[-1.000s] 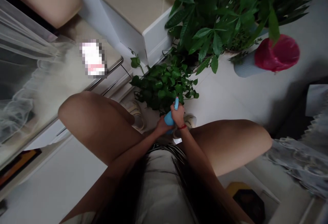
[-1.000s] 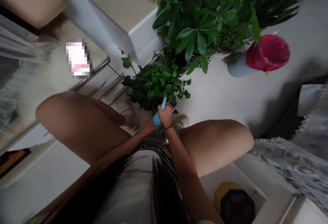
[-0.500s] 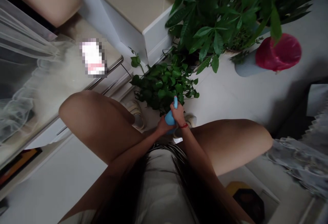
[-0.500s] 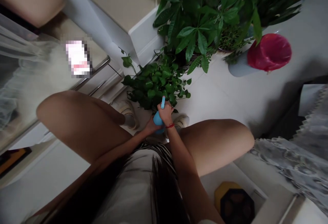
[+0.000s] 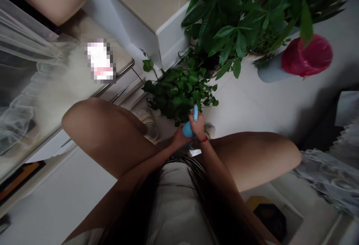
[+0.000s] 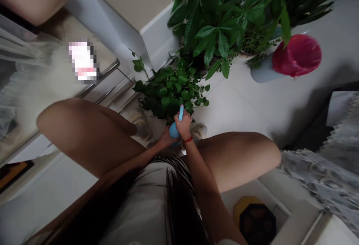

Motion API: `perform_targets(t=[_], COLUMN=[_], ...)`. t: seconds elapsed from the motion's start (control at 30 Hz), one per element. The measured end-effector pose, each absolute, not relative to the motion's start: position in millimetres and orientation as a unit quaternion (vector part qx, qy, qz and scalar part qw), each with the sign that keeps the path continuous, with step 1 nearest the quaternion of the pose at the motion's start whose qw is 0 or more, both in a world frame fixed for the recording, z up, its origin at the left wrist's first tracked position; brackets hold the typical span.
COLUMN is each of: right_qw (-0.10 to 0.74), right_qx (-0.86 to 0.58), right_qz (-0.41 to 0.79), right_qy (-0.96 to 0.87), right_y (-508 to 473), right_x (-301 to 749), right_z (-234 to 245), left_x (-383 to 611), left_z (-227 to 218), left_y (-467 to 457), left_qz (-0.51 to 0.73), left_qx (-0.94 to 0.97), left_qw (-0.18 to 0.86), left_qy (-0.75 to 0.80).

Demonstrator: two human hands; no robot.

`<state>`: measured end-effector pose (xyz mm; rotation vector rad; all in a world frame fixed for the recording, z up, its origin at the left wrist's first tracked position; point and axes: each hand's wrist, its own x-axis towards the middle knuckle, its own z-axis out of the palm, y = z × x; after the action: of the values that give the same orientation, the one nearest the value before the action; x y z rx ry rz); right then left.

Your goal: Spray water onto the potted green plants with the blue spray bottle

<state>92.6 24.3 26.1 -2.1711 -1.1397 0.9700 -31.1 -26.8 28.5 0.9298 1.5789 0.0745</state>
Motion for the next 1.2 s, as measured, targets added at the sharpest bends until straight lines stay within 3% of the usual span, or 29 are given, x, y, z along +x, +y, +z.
perform_targets(t=[0.2, 0.67, 0.83, 1.2], right_qw=[0.153, 0.188, 0.150, 0.220], right_qx=[-0.810, -0.774, -0.785, -0.778], right_qz=[0.380, 0.375, 0.385, 0.354], right_qy=[-0.419, -0.474, -0.461, -0.470], right_y=[27, 24, 26, 30], right_x=[85, 79, 74, 74], right_z=[33, 28, 25, 23], left_x=[-32, -30, -32, -31], left_z=[41, 44, 43, 38], left_y=[-29, -35, -36, -31], left_qz=[0.006, 0.060, 0.061, 0.061], left_qx=[0.375, 0.353, 0.335, 0.346], left_qw=[0.627, 0.627, 0.625, 0.617], left_qy=[0.683, 0.692, 0.703, 0.704])
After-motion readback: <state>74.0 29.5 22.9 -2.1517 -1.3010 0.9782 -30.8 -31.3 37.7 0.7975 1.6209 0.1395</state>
